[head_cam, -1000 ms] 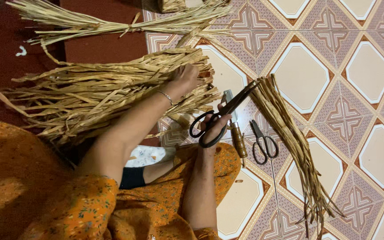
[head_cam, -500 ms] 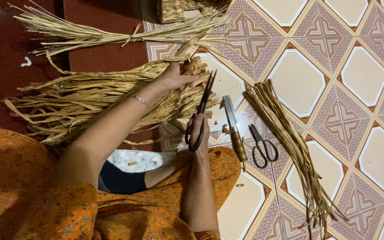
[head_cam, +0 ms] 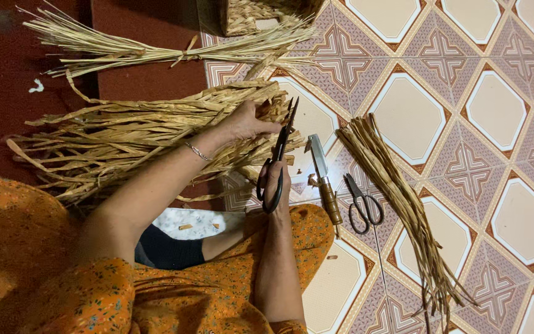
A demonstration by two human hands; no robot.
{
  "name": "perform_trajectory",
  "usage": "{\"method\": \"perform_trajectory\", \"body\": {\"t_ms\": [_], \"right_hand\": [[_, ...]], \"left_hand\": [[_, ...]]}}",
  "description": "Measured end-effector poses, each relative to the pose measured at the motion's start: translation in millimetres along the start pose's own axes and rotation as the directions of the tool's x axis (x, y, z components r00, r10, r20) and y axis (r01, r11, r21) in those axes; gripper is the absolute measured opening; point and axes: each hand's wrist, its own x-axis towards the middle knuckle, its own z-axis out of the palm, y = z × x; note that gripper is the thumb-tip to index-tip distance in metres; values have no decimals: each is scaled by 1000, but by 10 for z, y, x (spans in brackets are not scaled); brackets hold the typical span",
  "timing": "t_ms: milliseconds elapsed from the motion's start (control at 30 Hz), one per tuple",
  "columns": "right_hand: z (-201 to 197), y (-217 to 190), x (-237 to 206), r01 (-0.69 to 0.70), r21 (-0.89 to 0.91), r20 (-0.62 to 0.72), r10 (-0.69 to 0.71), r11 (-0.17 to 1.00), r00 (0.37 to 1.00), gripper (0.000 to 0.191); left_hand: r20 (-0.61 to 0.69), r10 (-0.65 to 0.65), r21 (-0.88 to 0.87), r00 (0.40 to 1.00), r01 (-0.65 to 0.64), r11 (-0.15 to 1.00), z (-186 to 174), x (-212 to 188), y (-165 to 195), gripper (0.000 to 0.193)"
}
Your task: The person sits on the floor and uses shears to trim the ends of dried plant strips. They gather the strips into bundles, trim them repeatedly, and place the trimmed pieces aside.
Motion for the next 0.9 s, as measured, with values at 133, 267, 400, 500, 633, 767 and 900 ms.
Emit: {"method": "perform_trajectory", "body": {"t_ms": [133,267,400,500,633,767,900], "right_hand": [[18,-61,-8,-6,15,-3,6,1000,1000,70],[56,-219,-29,-18,-27,-1,18,999,1000,78],[78,-296,-25,-47,-81,-41,44,996,998,81],[75,-287,-27,-46,-122,-67,38,991,997,79],[75,-251,-60,-54,-189,-149,25,981,989,78],[4,-211,-42,-6,-37,-223,-2,999,975,79],[-205,-176,82,-26,226,-474,133,974,870,87]], "left_hand": [[-14,73,-44,997,-73,996,6,-43,15,87],[-118,108,-65,987,-117,991,44,-98,18,90],[-4,137,-120,991,-137,983,74,-137,29,63],[-41,125,-58,991,-127,990,54,-166,86,64],[16,79,-47,997,-78,996,28,-298,254,47],[-53,31,-182,998,-40,983,-92,-525,460,45],[-182,-9,-348,983,-56,936,-503,-641,625,29]]}}
